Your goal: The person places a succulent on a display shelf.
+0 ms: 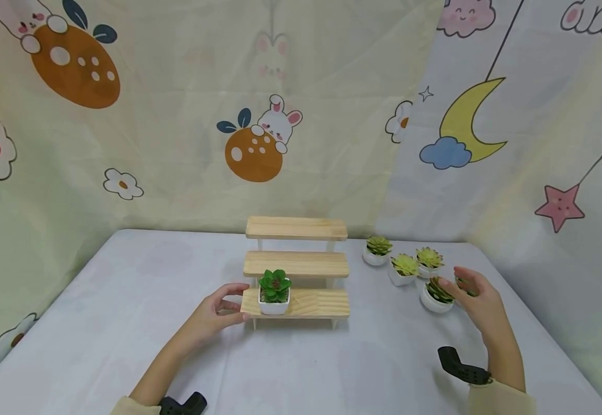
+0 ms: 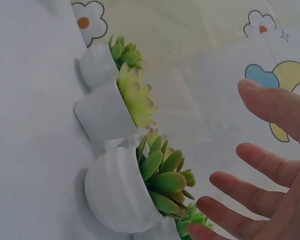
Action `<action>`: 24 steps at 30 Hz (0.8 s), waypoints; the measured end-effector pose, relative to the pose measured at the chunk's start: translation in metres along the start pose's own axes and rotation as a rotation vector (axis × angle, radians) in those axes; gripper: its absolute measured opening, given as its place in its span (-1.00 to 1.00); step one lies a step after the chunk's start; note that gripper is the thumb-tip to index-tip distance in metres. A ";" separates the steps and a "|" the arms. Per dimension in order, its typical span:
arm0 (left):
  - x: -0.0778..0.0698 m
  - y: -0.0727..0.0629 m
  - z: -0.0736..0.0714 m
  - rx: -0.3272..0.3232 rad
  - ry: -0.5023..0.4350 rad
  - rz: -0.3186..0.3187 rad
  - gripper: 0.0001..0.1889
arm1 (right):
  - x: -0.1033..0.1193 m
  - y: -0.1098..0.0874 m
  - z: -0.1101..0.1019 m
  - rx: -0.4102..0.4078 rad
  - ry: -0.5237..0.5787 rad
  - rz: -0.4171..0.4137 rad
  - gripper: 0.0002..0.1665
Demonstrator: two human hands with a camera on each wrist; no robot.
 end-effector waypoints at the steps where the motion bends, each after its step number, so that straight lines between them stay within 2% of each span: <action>1: 0.000 0.000 0.000 -0.002 0.002 0.000 -0.37 | -0.002 0.001 0.000 0.017 -0.001 0.009 -0.07; 4: -0.001 0.000 0.000 -0.004 0.008 -0.004 -0.37 | 0.000 -0.005 0.001 0.054 0.013 0.031 0.00; 9: -0.001 0.001 0.001 -0.005 0.014 -0.009 -0.37 | 0.011 -0.018 0.003 0.113 0.041 0.013 0.03; 11: -0.001 0.001 0.001 -0.005 0.015 -0.007 -0.38 | 0.010 -0.016 0.005 0.091 0.008 0.023 0.03; 14: 0.000 0.001 0.001 -0.003 0.013 -0.003 -0.38 | 0.005 -0.010 0.007 0.112 -0.006 0.035 0.07; 16: 0.000 0.002 0.001 -0.002 0.008 -0.004 -0.39 | 0.002 -0.007 0.009 0.099 -0.029 0.046 0.08; 24: 0.000 0.001 0.000 -0.002 0.013 -0.010 -0.38 | 0.014 -0.018 0.009 0.186 -0.037 0.051 0.08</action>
Point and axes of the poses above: each hand's wrist, its own y-axis towards the middle knuckle, its own z-axis out of the palm, x = y × z, the point moved 3 cm from there along y, towards the middle knuckle, and after that the axes turned 6 degrees about z, right-handed, at the moved point
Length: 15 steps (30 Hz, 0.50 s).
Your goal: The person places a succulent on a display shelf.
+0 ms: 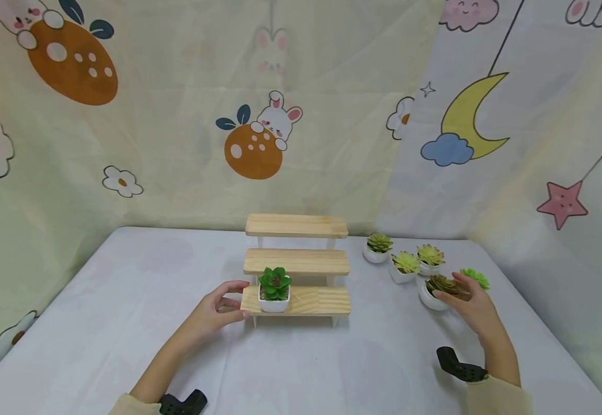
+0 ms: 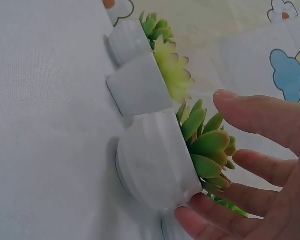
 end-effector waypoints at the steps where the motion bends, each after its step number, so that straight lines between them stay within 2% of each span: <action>1: 0.000 0.000 0.000 -0.001 0.004 -0.001 -0.38 | 0.000 -0.001 0.000 0.006 -0.005 0.001 0.08; 9: 0.000 0.000 -0.001 0.002 0.010 0.004 -0.38 | 0.000 0.002 0.005 0.107 -0.045 0.020 0.20; 15: 0.000 0.000 0.000 0.006 0.015 0.009 -0.38 | -0.006 0.007 0.012 0.128 -0.063 0.016 0.16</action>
Point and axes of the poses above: each hand's wrist, its own y-axis towards the middle knuckle, its own z-axis out of the palm, x = y × z, the point moved 3 cm from there along y, towards the middle knuckle, and after that the axes turned 6 degrees about z, right-handed, at the moved point
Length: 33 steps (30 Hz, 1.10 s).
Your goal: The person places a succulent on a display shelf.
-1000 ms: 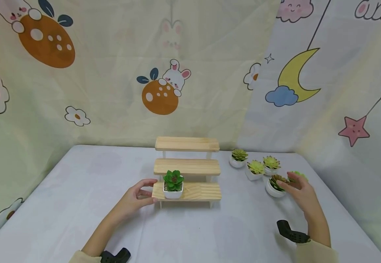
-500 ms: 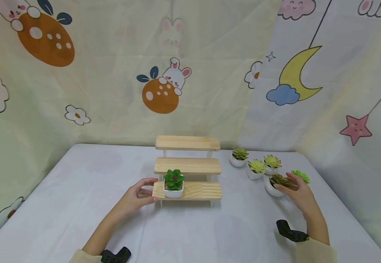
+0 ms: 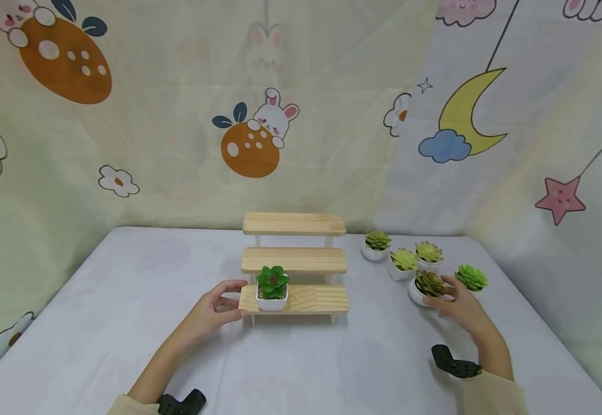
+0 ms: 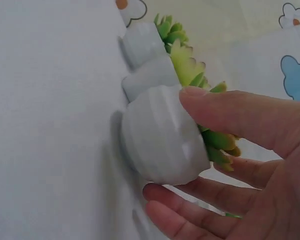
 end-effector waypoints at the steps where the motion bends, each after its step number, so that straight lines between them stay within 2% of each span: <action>1: 0.000 0.000 0.000 -0.001 0.001 0.000 -0.38 | -0.001 0.002 0.001 0.001 -0.003 -0.005 0.15; 11: -0.002 0.000 0.000 -0.006 0.007 0.000 -0.38 | -0.008 0.007 0.008 -0.028 0.003 -0.031 -0.02; 20: -0.001 0.000 0.000 -0.010 0.003 -0.003 -0.38 | -0.008 0.011 0.012 -0.026 -0.006 -0.003 0.04; 33: 0.000 -0.001 0.000 -0.006 -0.017 0.003 -0.40 | -0.007 0.012 0.011 -0.098 -0.094 0.029 0.13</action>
Point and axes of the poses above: each hand's wrist, its own y-axis towards the middle knuckle, its own z-axis out of the palm, x = y × z, the point moved 3 cm from there along y, towards the middle knuckle, and after that the axes turned 6 degrees about z, right-handed, at the moved point
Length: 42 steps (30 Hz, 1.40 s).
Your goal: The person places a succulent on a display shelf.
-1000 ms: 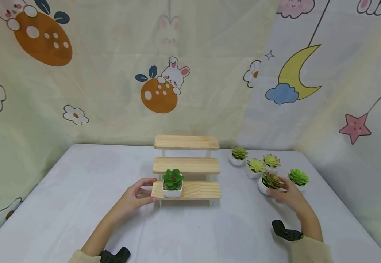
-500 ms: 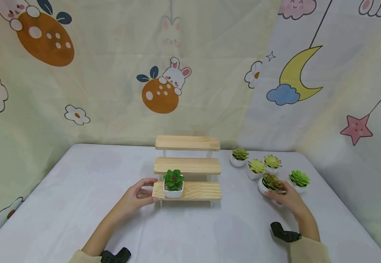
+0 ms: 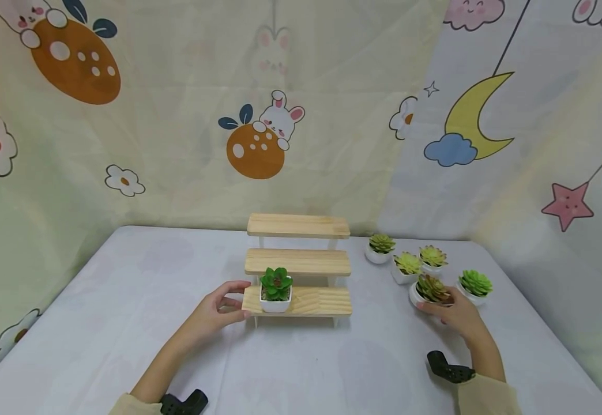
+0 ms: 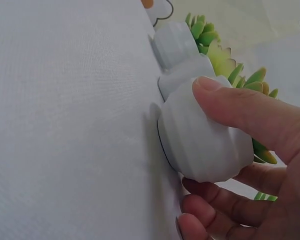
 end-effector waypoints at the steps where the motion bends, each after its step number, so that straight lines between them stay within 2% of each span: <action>1: 0.000 0.000 0.000 -0.003 0.000 -0.004 -0.40 | 0.001 0.000 -0.001 -0.002 -0.005 0.000 0.13; 7: 0.001 0.000 0.001 -0.016 0.008 -0.024 -0.40 | 0.006 -0.007 -0.006 -0.002 0.012 -0.015 0.13; 11: 0.001 0.000 0.001 -0.011 0.010 -0.016 -0.40 | 0.013 -0.011 -0.011 0.016 -0.004 -0.031 0.16; 20: 0.000 0.000 0.000 -0.006 0.006 -0.015 -0.39 | 0.044 -0.027 -0.019 -0.022 -0.038 -0.119 0.06; 29: 0.001 0.000 0.001 -0.010 0.015 -0.021 -0.39 | 0.078 -0.041 -0.012 -0.047 -0.058 -0.227 -0.02; 35: 0.001 0.001 0.000 -0.010 0.012 -0.025 -0.39 | 0.090 -0.044 -0.004 -0.032 -0.052 -0.265 0.10; 42: 0.000 0.001 0.001 -0.004 0.013 -0.015 -0.39 | 0.106 -0.051 0.010 -0.004 -0.019 -0.345 -0.19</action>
Point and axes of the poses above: each hand's wrist, its own y-axis towards the middle knuckle, its own z-axis out of the palm, x = y × z, the point moved 3 cm from there along y, towards the middle knuckle, and after that the axes turned 6 degrees about z, right-handed, at the moved point
